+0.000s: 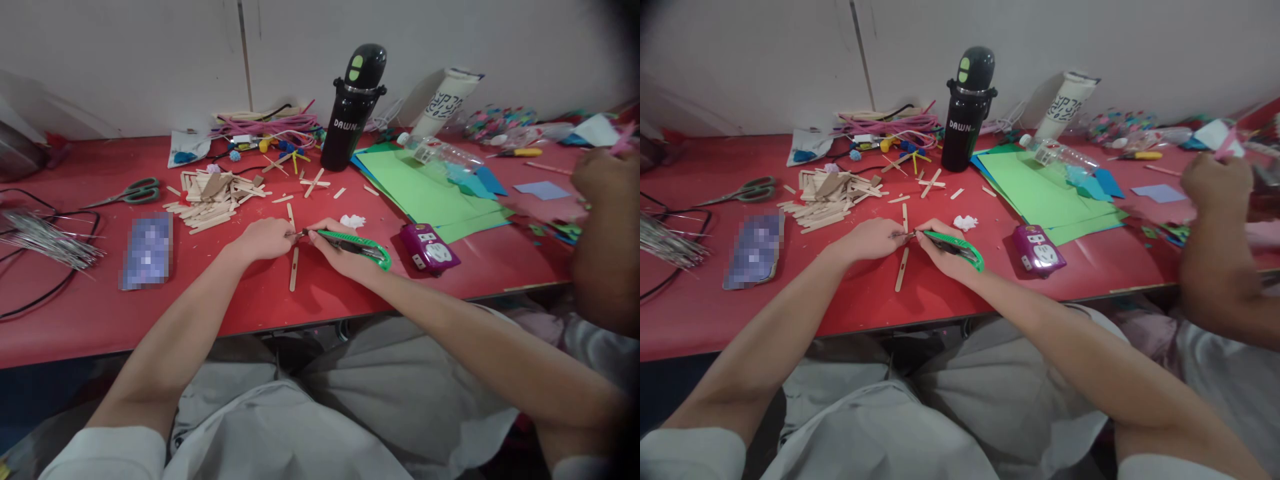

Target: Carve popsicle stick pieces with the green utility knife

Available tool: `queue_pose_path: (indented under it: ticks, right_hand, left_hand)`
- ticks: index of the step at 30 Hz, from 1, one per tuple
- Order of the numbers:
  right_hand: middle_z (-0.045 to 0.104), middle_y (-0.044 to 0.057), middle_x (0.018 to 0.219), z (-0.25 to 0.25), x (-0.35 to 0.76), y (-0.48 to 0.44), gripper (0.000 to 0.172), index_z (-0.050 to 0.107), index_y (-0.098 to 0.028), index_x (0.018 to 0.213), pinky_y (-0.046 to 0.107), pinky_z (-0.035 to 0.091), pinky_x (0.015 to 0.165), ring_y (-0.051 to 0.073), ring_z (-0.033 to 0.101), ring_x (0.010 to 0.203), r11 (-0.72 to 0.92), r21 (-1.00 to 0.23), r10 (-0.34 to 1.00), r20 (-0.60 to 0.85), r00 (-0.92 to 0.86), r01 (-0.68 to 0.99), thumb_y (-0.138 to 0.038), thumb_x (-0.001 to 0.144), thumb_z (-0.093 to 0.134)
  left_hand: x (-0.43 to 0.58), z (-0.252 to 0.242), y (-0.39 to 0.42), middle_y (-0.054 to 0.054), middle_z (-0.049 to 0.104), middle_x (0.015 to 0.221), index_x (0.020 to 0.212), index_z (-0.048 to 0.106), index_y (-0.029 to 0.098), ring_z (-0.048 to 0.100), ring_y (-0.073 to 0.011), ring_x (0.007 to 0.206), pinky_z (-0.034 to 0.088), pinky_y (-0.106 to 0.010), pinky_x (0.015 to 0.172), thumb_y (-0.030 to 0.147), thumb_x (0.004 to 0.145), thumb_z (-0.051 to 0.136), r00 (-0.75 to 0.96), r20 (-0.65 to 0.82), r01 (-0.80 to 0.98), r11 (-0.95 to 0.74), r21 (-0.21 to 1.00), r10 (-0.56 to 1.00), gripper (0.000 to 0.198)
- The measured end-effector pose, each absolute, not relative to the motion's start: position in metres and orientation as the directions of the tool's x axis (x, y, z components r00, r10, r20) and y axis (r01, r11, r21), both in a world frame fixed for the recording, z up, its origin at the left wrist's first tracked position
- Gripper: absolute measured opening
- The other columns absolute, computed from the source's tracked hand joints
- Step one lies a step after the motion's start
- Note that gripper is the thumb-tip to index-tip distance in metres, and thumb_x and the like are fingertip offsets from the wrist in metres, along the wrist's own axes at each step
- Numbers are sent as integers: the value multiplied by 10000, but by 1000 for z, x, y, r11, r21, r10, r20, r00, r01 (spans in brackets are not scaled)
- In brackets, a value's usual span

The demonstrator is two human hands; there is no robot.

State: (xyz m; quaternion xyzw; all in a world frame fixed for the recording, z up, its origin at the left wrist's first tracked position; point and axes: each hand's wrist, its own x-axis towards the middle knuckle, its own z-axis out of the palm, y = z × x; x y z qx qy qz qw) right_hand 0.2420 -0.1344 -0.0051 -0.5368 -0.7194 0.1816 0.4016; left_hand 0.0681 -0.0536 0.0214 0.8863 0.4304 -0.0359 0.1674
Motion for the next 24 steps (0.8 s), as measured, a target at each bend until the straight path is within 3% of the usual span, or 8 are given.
queue_pose_path:
  ticks: [10,24]
  right_hand:
    - [676,39,822,-6,244,-134,228,575,-206,854,304,497,758,180,649,807,371,-662,922,348,-172,651,-390,951,482]
    - [705,46,904,-9,243,-134,239,614,-212,933,326,516,793,198,657,875,363,-676,911,403,-91,641,-422,943,500]
  left_hand:
    - [67,19,-51,-82,689,819,729,599,215,596,-220,729,339,-311,592,445,862,406,620,-209,779,-564,274,756,328]
    - [68,22,-54,-87,689,843,724,575,206,598,-214,734,324,-304,575,420,863,397,626,-210,776,-573,265,751,311]
